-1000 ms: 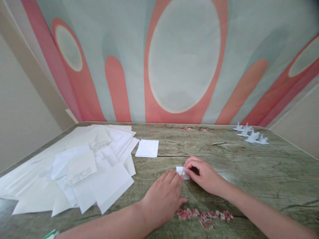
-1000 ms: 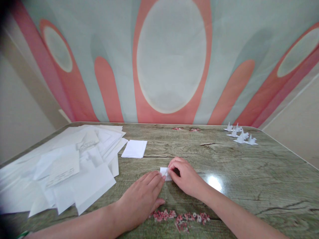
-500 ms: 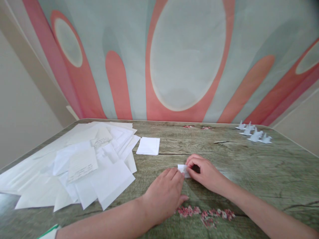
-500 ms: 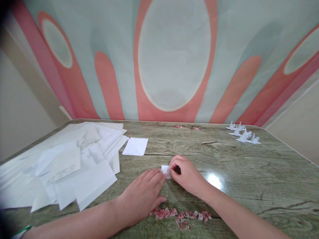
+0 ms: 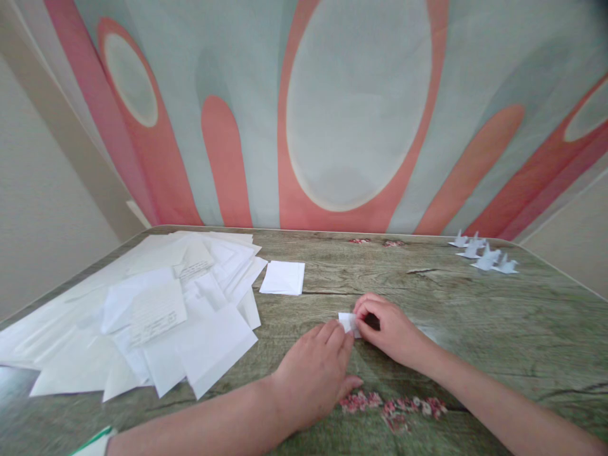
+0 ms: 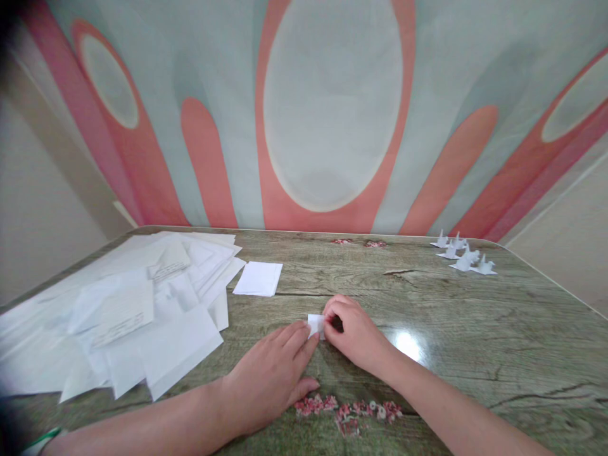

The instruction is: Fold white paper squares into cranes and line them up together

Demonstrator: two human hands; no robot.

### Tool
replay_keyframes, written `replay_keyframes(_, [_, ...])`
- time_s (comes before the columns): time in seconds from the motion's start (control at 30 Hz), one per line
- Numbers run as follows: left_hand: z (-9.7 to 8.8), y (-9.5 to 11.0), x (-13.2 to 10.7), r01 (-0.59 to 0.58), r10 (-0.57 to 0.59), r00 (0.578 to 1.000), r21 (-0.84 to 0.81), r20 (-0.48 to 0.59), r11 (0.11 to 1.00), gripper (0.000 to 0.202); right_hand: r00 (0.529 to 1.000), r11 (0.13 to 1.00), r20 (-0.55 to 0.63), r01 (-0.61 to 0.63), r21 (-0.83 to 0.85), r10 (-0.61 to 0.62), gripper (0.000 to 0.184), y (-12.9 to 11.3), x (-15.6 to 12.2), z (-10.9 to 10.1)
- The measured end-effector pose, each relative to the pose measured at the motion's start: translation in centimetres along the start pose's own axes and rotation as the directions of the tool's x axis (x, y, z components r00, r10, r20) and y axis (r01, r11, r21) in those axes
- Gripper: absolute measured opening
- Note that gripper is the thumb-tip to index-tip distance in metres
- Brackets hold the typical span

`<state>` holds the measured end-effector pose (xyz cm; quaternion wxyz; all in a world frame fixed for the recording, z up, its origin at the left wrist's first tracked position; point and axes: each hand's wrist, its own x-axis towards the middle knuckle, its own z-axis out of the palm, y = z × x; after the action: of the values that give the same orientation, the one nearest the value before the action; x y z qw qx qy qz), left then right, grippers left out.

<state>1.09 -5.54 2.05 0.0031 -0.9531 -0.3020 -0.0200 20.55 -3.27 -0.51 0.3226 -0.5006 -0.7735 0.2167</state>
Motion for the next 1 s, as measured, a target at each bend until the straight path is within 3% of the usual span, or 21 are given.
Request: replay_keyframes(1.0, [-0.15,0.11,-0.16,0.014,-0.014,1.000,0.005,0.002,1.000,0.057,1.000,1.000,-0.012,-0.001,-0.019,0.000,0.013,0.00,0.04,0.04])
